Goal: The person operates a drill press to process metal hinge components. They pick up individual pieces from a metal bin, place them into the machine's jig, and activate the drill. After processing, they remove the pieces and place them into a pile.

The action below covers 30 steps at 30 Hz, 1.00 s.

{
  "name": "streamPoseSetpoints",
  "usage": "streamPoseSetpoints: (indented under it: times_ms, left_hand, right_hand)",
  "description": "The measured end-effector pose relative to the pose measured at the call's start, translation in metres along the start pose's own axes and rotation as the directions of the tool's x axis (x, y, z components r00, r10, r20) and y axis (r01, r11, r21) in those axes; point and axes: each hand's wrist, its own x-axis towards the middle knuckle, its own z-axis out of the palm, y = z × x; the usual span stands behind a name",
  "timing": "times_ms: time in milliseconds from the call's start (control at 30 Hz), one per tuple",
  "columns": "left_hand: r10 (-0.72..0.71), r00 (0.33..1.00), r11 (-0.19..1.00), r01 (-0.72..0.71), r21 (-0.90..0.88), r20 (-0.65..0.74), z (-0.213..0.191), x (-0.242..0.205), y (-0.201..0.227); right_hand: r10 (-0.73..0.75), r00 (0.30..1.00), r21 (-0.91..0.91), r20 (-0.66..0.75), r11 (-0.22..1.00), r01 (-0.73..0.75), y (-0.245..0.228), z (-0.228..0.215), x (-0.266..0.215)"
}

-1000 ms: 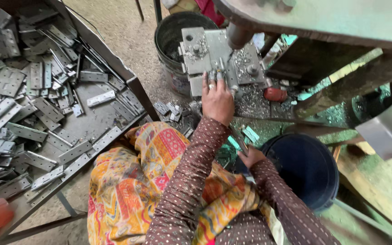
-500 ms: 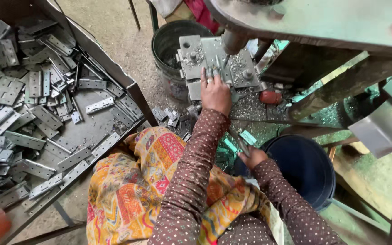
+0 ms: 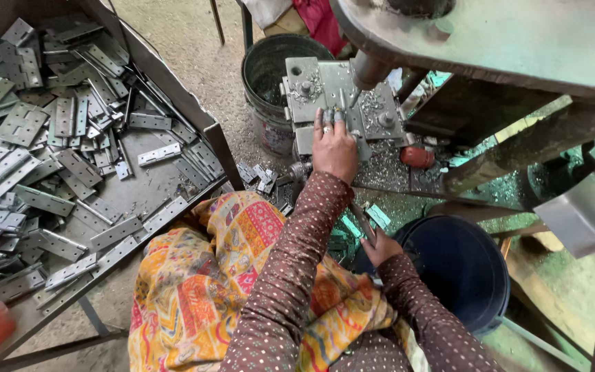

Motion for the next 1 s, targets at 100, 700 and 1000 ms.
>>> streamPoseSetpoints:
  times_ms: [100, 700, 1000]
  left_hand:
    - [0.010, 1.000, 0.995, -0.011, 0.099, 0.018, -0.019, 0.016, -0.003]
    - [-0.091, 0.932, 0.990, 0.122, -0.066, 0.350, -0.021, 0.024, -0.005]
    - [0.069, 0.962, 0.994, -0.045, -0.095, 0.264, -0.076, 0.007, -0.015]
  right_hand:
    - [0.102, 0.978, -0.086, 0.181, 0.992, -0.088, -0.005, -0.040, 0.020]
    - [0.086, 0.989, -0.138, 0.117, 0.988, -0.069, 0.006, -0.048, 0.014]
    - [-0.228, 0.968, 0.071, -0.108, 0.969, 0.236, 0.024, 0.014, 0.020]
